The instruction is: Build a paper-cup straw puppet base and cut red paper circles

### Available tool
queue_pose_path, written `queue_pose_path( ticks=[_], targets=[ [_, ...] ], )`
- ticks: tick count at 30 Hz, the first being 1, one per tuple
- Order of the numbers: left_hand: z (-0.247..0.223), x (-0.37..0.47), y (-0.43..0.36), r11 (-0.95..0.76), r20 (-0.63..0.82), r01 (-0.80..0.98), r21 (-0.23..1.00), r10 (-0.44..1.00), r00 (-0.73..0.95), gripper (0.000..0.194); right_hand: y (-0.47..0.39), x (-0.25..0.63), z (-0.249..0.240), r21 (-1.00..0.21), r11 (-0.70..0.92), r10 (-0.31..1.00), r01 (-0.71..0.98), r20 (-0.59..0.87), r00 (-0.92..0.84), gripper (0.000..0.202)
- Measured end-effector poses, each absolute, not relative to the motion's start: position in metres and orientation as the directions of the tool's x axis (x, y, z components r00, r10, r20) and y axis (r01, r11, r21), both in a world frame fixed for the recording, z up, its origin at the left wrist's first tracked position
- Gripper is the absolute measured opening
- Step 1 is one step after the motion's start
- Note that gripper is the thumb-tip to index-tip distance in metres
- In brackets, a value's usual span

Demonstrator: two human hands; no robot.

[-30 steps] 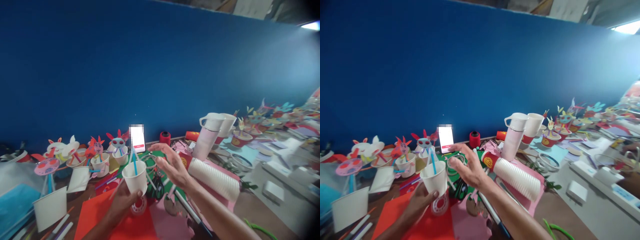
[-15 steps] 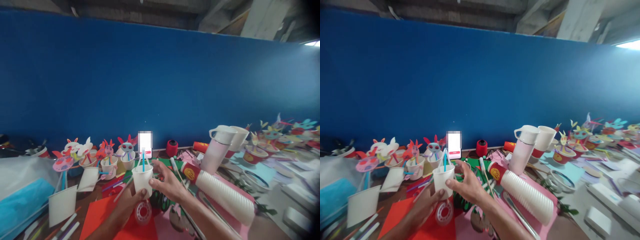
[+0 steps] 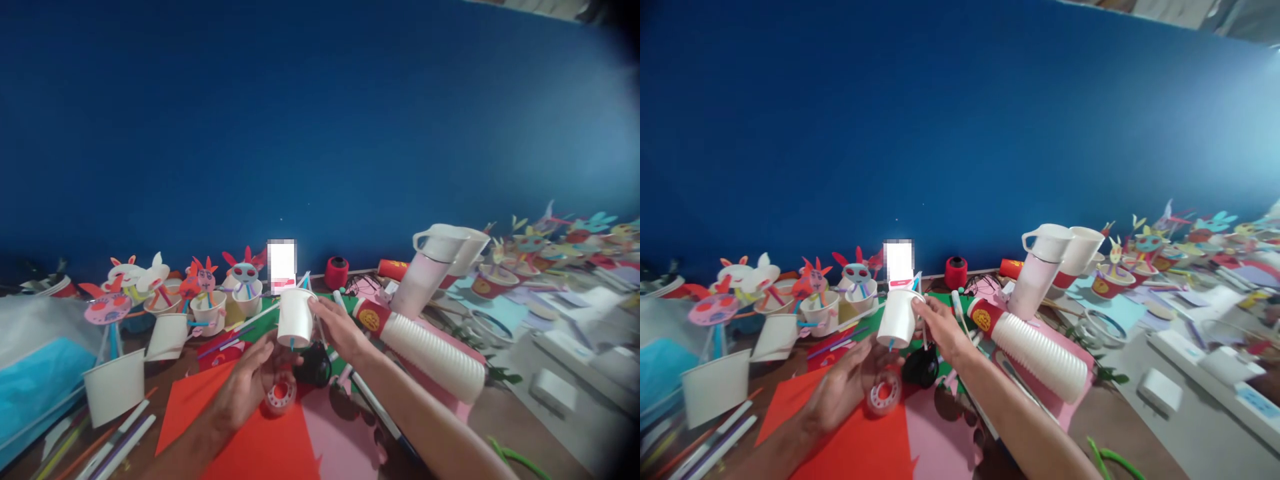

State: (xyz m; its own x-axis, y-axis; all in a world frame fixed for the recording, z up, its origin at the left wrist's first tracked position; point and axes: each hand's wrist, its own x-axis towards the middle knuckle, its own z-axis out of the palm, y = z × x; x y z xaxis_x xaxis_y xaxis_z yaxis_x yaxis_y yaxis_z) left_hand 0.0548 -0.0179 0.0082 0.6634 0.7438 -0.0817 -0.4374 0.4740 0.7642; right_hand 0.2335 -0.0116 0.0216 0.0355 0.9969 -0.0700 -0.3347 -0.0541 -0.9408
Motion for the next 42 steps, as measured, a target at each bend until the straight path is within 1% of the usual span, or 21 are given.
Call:
queue_pose_path(
  ticks=[3, 5, 7, 10, 14, 18, 23, 27, 30, 32, 35, 37, 38, 39, 40, 42],
  targets=[
    [0.007, 0.055, -0.019, 0.34, -0.063, -0.368, 0.865, 0.802, 0.594, 0.042, -0.012, 0.234, 0.022, -0.943, -0.013, 0.997, -0.334, -0.038, 0.068, 0.039],
    [0.004, 0.055, -0.02, 0.223, -0.036, -0.284, 0.932, 0.84, 0.541, 0.051, -0.014, 0.234, 0.026, -0.947, 0.03, 0.995, -0.32, -0.001, 0.095, 0.038],
    [0.0, 0.055, -0.018, 0.121, -0.007, -0.194, 0.974, 0.865, 0.502, 0.058, -0.018, 0.232, 0.03, -0.954, 0.081, 0.993, -0.288, 0.053, 0.103, 0.038],
    [-0.004, 0.054, -0.015, -0.01, 0.056, -0.104, 0.995, 0.89, 0.452, 0.059, -0.023, 0.229, 0.035, -0.964, 0.131, 0.99, -0.231, 0.116, 0.077, 0.039],
    [-0.004, 0.055, -0.015, -0.102, 0.129, -0.086, 0.991, 0.896, 0.425, 0.051, -0.027, 0.226, 0.036, -0.968, 0.145, 0.989, -0.206, 0.137, 0.052, 0.038],
    [-0.006, 0.054, -0.017, -0.119, 0.158, -0.118, 0.986, 0.895, 0.417, 0.045, -0.031, 0.223, 0.041, -0.961, 0.163, 0.986, -0.224, 0.162, 0.023, 0.039],
    [-0.013, 0.051, -0.016, -0.113, 0.15, -0.118, 0.987, 0.912, 0.382, 0.046, -0.035, 0.22, 0.048, -0.958, 0.18, 0.983, -0.221, 0.185, -0.002, 0.043],
    [-0.021, 0.054, -0.015, -0.115, 0.158, -0.134, 0.984, 0.912, 0.379, 0.056, -0.033, 0.223, 0.045, -0.962, 0.197, 0.979, -0.19, 0.202, -0.007, 0.043],
    [-0.026, 0.057, -0.013, -0.073, 0.139, -0.17, 0.983, 0.9, 0.414, 0.06, -0.03, 0.23, 0.047, -0.96, 0.233, 0.972, -0.158, 0.236, -0.005, 0.042],
    [-0.026, 0.057, -0.011, -0.037, 0.106, -0.171, 0.985, 0.903, 0.417, 0.052, -0.03, 0.237, 0.052, -0.956, 0.272, 0.962, -0.108, 0.274, -0.001, 0.043],
    [-0.018, 0.052, -0.001, 0.018, 0.046, -0.176, 0.984, 0.935, 0.352, 0.03, -0.035, 0.246, 0.066, -0.946, 0.323, 0.946, 0.004, 0.323, -0.018, 0.044],
    [-0.007, 0.044, 0.006, 0.073, -0.008, -0.185, 0.98, 0.942, 0.335, 0.024, -0.042, 0.25, 0.076, -0.938, 0.336, 0.942, 0.084, 0.334, -0.043, 0.042],
    [0.001, 0.04, 0.009, 0.099, -0.032, -0.171, 0.98, 0.933, 0.359, 0.024, -0.045, 0.251, 0.08, -0.933, 0.338, 0.941, 0.121, 0.334, -0.058, 0.042],
    [0.009, 0.035, 0.011, 0.092, -0.036, -0.156, 0.983, 0.943, 0.332, 0.023, -0.048, 0.251, 0.083, -0.929, 0.337, 0.941, 0.156, 0.328, -0.076, 0.042],
    [0.018, 0.03, 0.011, 0.048, -0.004, -0.129, 0.99, 0.948, 0.32, 0.021, -0.051, 0.25, 0.085, -0.925, 0.33, 0.943, 0.188, 0.317, -0.097, 0.043],
    [0.036, 0.023, 0.009, -0.02, 0.038, -0.083, 0.996, 0.975, 0.219, 0.019, -0.055, 0.247, 0.087, -0.916, 0.315, 0.947, 0.247, 0.285, -0.15, 0.048]
  ],
)
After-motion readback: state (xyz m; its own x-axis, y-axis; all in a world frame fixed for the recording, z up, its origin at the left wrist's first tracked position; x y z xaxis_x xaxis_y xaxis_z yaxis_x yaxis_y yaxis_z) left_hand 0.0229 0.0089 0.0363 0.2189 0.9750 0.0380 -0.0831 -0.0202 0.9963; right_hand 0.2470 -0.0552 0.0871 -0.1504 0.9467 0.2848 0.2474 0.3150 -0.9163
